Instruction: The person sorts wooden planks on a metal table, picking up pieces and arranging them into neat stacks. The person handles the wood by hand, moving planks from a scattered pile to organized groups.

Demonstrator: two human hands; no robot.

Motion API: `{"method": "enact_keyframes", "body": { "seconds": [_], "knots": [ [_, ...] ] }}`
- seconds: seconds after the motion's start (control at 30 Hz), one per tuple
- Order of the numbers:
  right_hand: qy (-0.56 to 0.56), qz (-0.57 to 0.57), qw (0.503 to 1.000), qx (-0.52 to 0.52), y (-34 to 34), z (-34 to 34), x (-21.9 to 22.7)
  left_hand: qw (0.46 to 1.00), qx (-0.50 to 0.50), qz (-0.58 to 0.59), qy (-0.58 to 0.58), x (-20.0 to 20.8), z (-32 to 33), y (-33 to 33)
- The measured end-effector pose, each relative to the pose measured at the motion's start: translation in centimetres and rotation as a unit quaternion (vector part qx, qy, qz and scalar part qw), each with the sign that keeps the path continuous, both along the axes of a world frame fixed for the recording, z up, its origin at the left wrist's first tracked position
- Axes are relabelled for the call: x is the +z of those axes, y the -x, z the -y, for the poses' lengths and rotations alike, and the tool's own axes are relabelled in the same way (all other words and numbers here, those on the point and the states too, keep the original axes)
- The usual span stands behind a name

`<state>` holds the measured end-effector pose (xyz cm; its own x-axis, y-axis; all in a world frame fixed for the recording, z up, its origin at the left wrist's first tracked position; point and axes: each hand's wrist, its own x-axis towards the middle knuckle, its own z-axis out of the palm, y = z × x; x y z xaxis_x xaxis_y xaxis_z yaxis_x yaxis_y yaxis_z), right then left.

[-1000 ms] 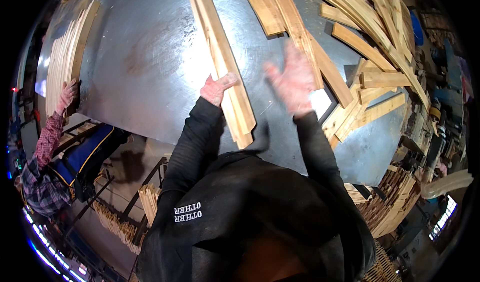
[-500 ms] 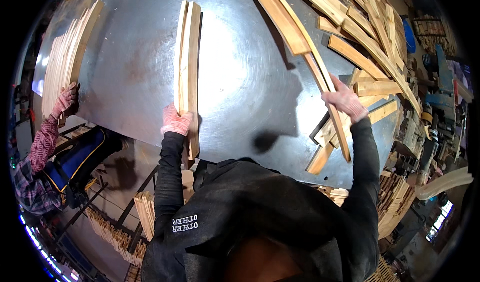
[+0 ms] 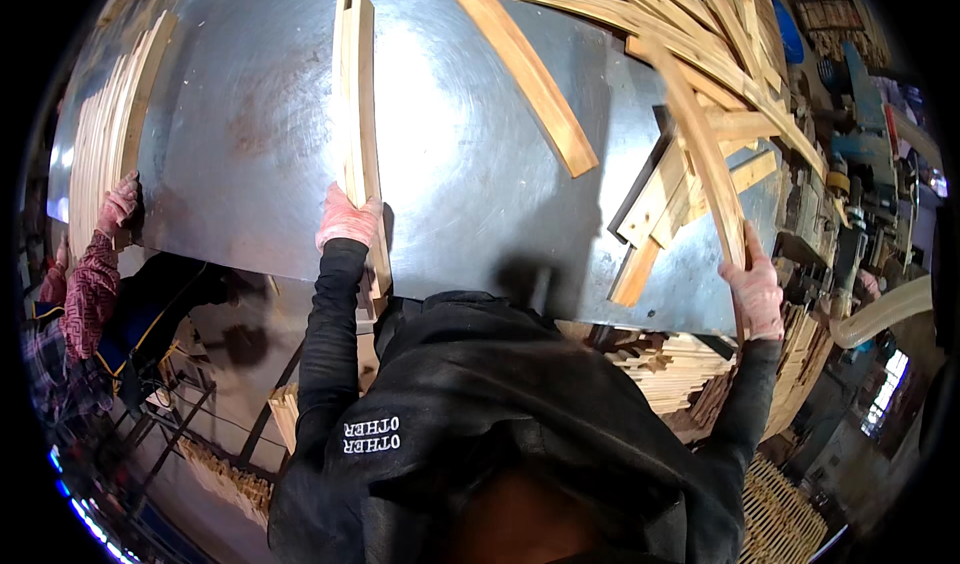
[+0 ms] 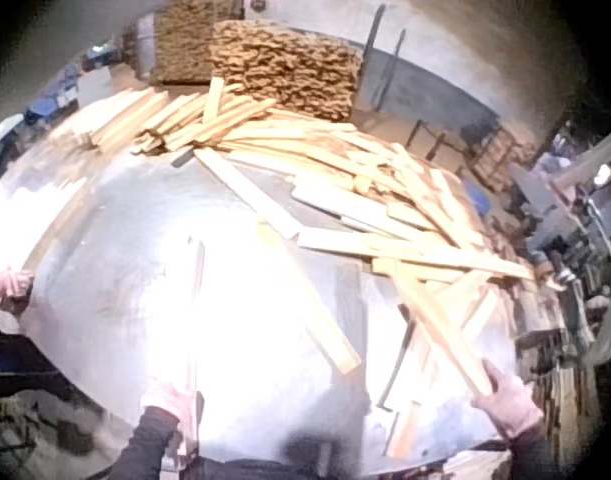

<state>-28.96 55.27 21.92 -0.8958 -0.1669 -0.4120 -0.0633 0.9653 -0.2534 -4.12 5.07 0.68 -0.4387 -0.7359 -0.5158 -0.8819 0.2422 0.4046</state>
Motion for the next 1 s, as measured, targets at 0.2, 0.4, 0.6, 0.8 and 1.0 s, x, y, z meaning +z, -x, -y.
{"method": "enact_keyframes", "body": {
  "seconds": [0.2, 0.4, 0.6, 0.8, 1.0],
  "knots": [
    [0.547, 0.336, 0.756, -0.128, -1.1, 14.1, -9.6, 0.983, 0.046, -0.174, -0.045, -0.5, -0.9, -0.8],
    [0.593, 0.478, 0.646, -0.052, -0.9, 35.0, -22.9, 0.998, -0.006, -0.057, 0.016, 0.5, 0.4, -0.9],
    [0.312, 0.136, 0.879, 0.334, -11.0, 40.1, -24.8, 0.996, -0.002, -0.079, -0.04, 3.0, -0.8, -2.4],
    [0.076, 0.203, 0.839, 0.5, -10.1, 40.4, -15.1, 0.997, 0.034, -0.042, 0.048, 4.8, -2.0, -0.2],
    [0.132, -0.152, 0.951, 0.233, 10.5, 50.6, -17.9, 0.992, 0.019, -0.068, 0.106, 4.5, -1.4, -1.1]
  ]
}}
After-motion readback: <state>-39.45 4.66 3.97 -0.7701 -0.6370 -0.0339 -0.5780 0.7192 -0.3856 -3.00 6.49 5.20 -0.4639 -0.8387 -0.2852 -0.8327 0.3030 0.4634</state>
